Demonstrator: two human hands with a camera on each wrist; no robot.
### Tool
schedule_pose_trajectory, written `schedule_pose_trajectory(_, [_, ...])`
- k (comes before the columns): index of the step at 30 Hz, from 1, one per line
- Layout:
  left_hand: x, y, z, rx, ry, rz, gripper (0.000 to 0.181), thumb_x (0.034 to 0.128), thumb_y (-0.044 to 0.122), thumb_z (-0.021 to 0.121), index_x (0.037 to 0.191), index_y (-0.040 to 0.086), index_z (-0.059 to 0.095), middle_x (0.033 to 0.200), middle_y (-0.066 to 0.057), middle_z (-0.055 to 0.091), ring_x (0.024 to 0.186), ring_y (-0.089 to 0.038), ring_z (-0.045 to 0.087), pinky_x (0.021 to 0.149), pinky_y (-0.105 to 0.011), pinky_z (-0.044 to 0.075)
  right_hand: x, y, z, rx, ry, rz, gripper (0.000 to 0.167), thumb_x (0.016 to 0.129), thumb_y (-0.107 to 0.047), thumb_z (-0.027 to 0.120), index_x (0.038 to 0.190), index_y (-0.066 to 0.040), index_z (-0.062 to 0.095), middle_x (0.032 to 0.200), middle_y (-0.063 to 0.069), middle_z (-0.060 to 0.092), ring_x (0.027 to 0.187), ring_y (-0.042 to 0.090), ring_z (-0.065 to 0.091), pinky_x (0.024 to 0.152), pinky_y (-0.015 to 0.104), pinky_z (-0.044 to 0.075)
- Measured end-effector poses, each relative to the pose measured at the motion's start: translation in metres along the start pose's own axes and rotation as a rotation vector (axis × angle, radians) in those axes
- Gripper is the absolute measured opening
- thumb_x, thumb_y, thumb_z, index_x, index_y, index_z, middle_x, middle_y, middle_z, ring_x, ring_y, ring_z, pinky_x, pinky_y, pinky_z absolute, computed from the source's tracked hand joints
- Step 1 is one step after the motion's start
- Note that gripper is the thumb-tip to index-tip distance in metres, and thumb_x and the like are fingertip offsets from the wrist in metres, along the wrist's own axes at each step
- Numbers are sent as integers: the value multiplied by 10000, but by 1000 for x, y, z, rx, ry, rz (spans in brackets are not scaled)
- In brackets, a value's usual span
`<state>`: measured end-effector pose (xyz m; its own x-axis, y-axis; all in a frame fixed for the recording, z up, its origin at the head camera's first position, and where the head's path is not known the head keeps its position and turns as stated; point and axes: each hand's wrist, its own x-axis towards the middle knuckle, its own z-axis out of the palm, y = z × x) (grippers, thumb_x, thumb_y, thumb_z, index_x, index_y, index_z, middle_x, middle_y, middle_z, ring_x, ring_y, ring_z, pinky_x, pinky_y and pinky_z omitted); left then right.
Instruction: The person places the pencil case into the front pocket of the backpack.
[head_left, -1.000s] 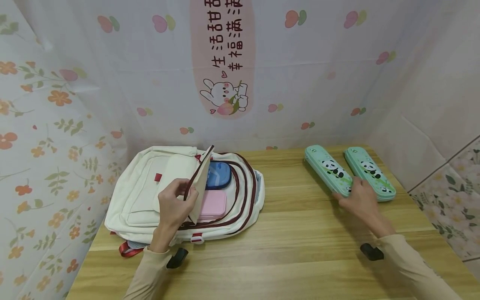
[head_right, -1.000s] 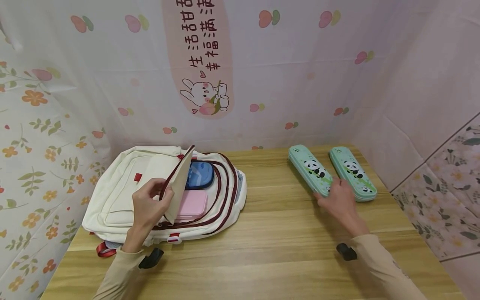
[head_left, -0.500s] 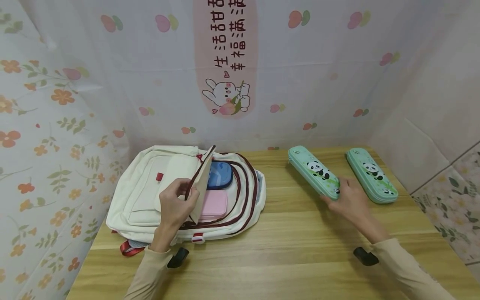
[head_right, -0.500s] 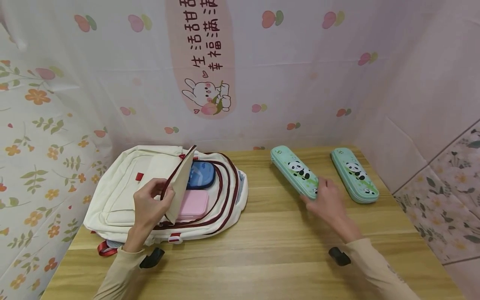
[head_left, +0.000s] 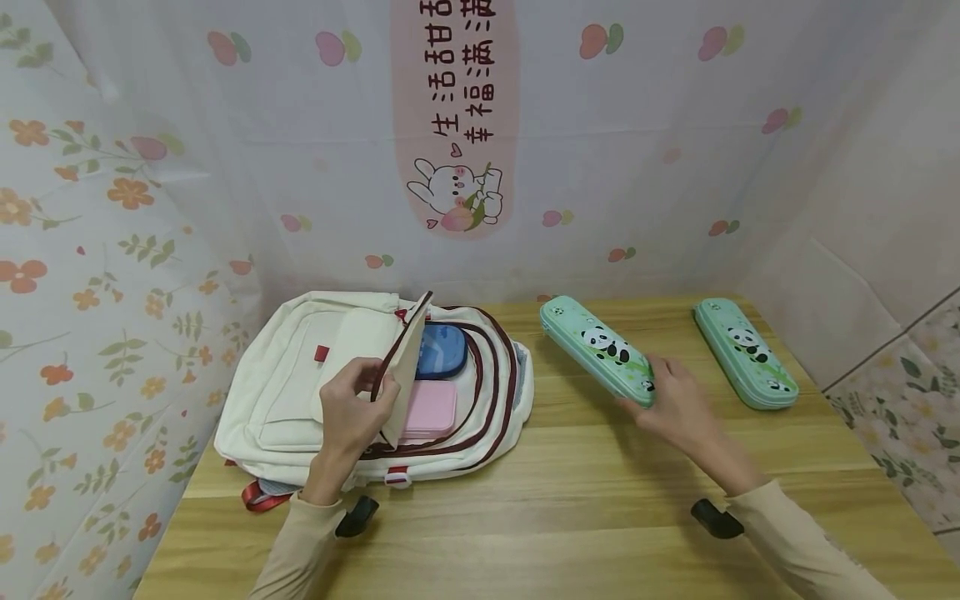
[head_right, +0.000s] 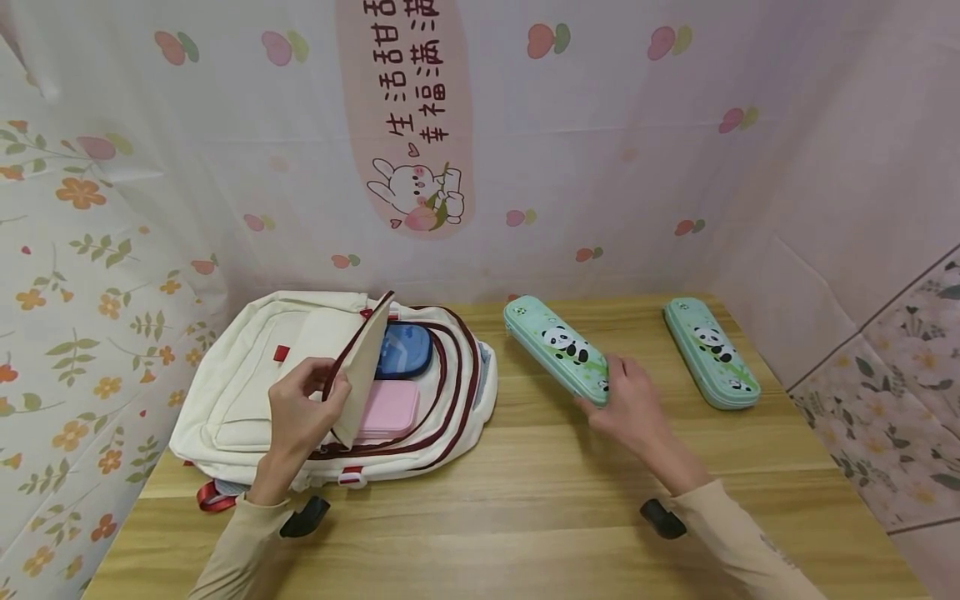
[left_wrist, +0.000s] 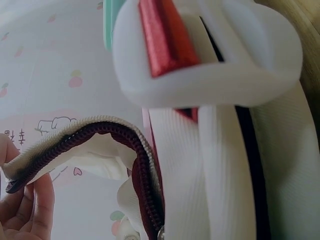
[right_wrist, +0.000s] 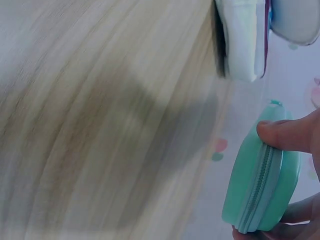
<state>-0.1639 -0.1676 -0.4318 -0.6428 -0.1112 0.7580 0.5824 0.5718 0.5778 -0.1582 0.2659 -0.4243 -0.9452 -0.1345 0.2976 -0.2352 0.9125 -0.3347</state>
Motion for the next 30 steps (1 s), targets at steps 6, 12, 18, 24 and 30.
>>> schedule_pose_trajectory(6, [0,0,0,-1,2,1,104,765,-30,705,868,-11,711,717,-95,701,565,-190,640,600,-132,510,1,-14,0,9,-6,-55,781,763,-245,857,1319,170,497,1180,380,591,1045,502,609,861,612,507])
schedule_pose_trajectory(12, [-1,0,0,-7,1,2,106,763,-37,704,865,-11,708,715,-92,697,565,-184,633,595,-124,511,-1,-31,1,26,-40,-97,768,755,-253,865,1321,133,516,1181,329,617,1032,452,628,848,581,525])
schedule_pose_trajectory(18, [-1,1,0,-6,5,0,109,768,-32,717,873,-4,715,711,-84,696,564,-183,628,596,-127,496,-2,-47,1,45,-80,-115,751,747,-249,869,1323,100,538,1161,276,630,983,379,633,809,523,535])
schedule_pose_trajectory(24, [-1,1,0,-16,7,8,126,759,-39,736,877,1,719,714,-84,699,552,-186,626,585,-144,496,-3,-60,4,59,-120,-150,745,738,-252,871,1334,63,555,1190,240,640,1003,339,641,828,497,545])
schedule_pose_trajectory(30, [-1,1,-1,-11,9,8,113,760,-41,732,865,-4,715,708,-86,696,545,-185,623,576,-147,501,-5,-69,9,68,-139,-181,746,735,-271,869,1332,57,567,1176,225,660,1006,334,656,835,493,551])
